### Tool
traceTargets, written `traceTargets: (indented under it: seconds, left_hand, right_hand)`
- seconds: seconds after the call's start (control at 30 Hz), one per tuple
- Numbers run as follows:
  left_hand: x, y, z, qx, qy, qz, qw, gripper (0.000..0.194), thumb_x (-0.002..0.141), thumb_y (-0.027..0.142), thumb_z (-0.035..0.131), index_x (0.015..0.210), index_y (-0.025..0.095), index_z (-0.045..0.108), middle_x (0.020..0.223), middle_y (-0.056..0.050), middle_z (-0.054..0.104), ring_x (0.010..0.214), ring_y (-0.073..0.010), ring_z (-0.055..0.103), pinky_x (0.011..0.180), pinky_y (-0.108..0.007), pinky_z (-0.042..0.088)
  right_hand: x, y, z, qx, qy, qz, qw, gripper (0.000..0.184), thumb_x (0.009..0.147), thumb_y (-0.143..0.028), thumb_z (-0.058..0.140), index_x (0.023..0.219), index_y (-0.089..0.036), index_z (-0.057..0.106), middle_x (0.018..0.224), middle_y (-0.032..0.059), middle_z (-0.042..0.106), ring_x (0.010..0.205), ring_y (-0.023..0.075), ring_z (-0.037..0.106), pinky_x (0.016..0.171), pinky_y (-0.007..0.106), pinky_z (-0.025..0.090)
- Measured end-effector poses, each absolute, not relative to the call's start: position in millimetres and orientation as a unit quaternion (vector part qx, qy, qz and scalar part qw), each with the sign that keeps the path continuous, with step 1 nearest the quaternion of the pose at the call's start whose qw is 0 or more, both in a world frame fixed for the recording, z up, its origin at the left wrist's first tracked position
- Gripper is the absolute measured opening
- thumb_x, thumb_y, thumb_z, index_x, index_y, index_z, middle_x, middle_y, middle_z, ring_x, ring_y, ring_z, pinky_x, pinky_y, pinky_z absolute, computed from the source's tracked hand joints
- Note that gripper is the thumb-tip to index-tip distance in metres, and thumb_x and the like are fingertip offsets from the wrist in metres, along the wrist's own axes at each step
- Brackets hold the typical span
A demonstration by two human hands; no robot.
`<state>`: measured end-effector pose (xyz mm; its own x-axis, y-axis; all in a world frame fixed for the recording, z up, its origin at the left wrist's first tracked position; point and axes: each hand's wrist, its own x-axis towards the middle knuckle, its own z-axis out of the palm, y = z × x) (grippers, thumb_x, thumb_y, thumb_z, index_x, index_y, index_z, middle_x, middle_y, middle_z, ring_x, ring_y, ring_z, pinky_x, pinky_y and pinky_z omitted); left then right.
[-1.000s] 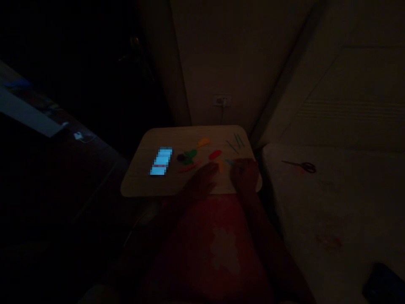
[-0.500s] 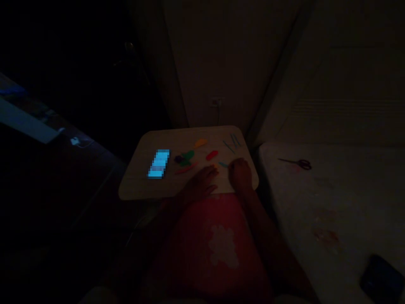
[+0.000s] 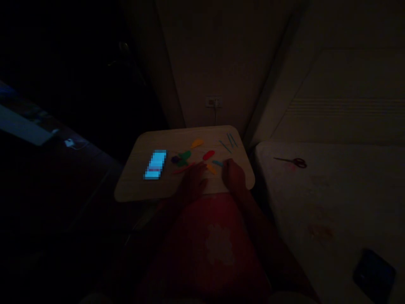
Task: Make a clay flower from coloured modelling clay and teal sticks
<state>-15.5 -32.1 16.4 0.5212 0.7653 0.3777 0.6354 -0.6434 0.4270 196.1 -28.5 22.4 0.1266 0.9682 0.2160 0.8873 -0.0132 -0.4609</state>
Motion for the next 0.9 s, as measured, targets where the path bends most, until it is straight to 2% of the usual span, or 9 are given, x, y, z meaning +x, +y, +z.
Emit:
traceTargets:
  seconds: [0.1, 0.23, 0.33, 0.47, 0.63, 0.77, 0.9]
  left_hand:
    - [-16.4, -32.0, 14.6, 0.843, 0.434, 0.292, 0.124, 0.047, 0.092, 0.02, 0.053, 0.139, 0.014, 0.05, 0.143, -0.017, 0.056, 0.137, -0.0298, 0.049, 0.119, -0.052, 0.037]
    - [-15.7, -32.3, 17.5, 0.858, 0.402, 0.288, 0.139, 0.058, 0.092, 0.017, 0.051, 0.149, 0.016, 0.042, 0.154, -0.015, 0.046, 0.145, -0.0283, 0.041, 0.123, -0.051, 0.034]
    - [-15.1, -31.5, 19.6, 0.88, 0.36, 0.271, 0.149, 0.062, 0.092, 0.016, 0.048, 0.153, 0.018, 0.039, 0.159, -0.013, 0.042, 0.149, -0.026, 0.037, 0.125, -0.049, 0.032]
    - [-15.3, -30.0, 18.1, 0.876, 0.374, 0.266, 0.15, 0.061, 0.092, 0.016, 0.049, 0.152, 0.017, 0.041, 0.157, -0.014, 0.045, 0.148, -0.0257, 0.039, 0.124, -0.049, 0.035]
    - [-15.7, -30.6, 14.2, 0.867, 0.4, 0.258, 0.149, 0.056, 0.093, 0.019, 0.051, 0.149, 0.017, 0.045, 0.154, -0.014, 0.049, 0.144, -0.0269, 0.044, 0.122, -0.05, 0.037]
    - [-15.8, -31.9, 12.1, 0.866, 0.402, 0.259, 0.148, 0.053, 0.094, 0.02, 0.05, 0.147, 0.017, 0.048, 0.152, -0.014, 0.05, 0.144, -0.0265, 0.045, 0.122, -0.049, 0.037]
    - [-15.5, -32.6, 13.1, 0.863, 0.41, 0.26, 0.138, 0.053, 0.094, 0.021, 0.051, 0.147, 0.018, 0.047, 0.151, -0.013, 0.052, 0.143, -0.0266, 0.045, 0.121, -0.049, 0.037]
  right_hand:
    - [184.8, -37.4, 27.6, -0.708, -0.653, 0.111, 0.247, 0.031, 0.104, -0.034, 0.037, 0.112, -0.017, 0.061, 0.088, 0.0127, 0.071, 0.072, 0.0238, 0.062, 0.062, 0.032, 0.033]
    - [173.6, -43.5, 32.2, -0.715, -0.651, 0.126, 0.223, 0.029, 0.104, -0.034, 0.038, 0.116, -0.016, 0.058, 0.085, 0.0129, 0.072, 0.07, 0.0234, 0.063, 0.062, 0.031, 0.035]
    - [168.8, -43.3, 33.3, -0.71, -0.661, 0.138, 0.2, 0.026, 0.103, -0.031, 0.039, 0.114, -0.015, 0.057, 0.086, 0.014, 0.072, 0.072, 0.0242, 0.064, 0.063, 0.031, 0.036]
    - [163.5, -41.7, 34.9, -0.685, -0.682, 0.159, 0.202, 0.019, 0.098, -0.021, 0.043, 0.11, -0.016, 0.056, 0.09, 0.0146, 0.072, 0.075, 0.0245, 0.065, 0.063, 0.031, 0.036]
    - [162.1, -42.5, 35.0, -0.664, -0.693, 0.166, 0.224, 0.02, 0.1, -0.021, 0.04, 0.108, -0.016, 0.058, 0.096, 0.0151, 0.072, 0.083, 0.0246, 0.065, 0.07, 0.031, 0.041]
    - [169.7, -50.0, 31.8, -0.617, -0.727, 0.162, 0.253, 0.022, 0.096, -0.022, 0.048, 0.113, -0.017, 0.061, 0.106, 0.0138, 0.071, 0.095, 0.0246, 0.065, 0.081, 0.031, 0.044]
    - [176.7, -62.2, 32.4, -0.613, -0.735, 0.151, 0.249, 0.025, 0.095, -0.024, 0.051, 0.114, -0.019, 0.066, 0.104, 0.011, 0.072, 0.093, 0.0241, 0.065, 0.082, 0.031, 0.045]
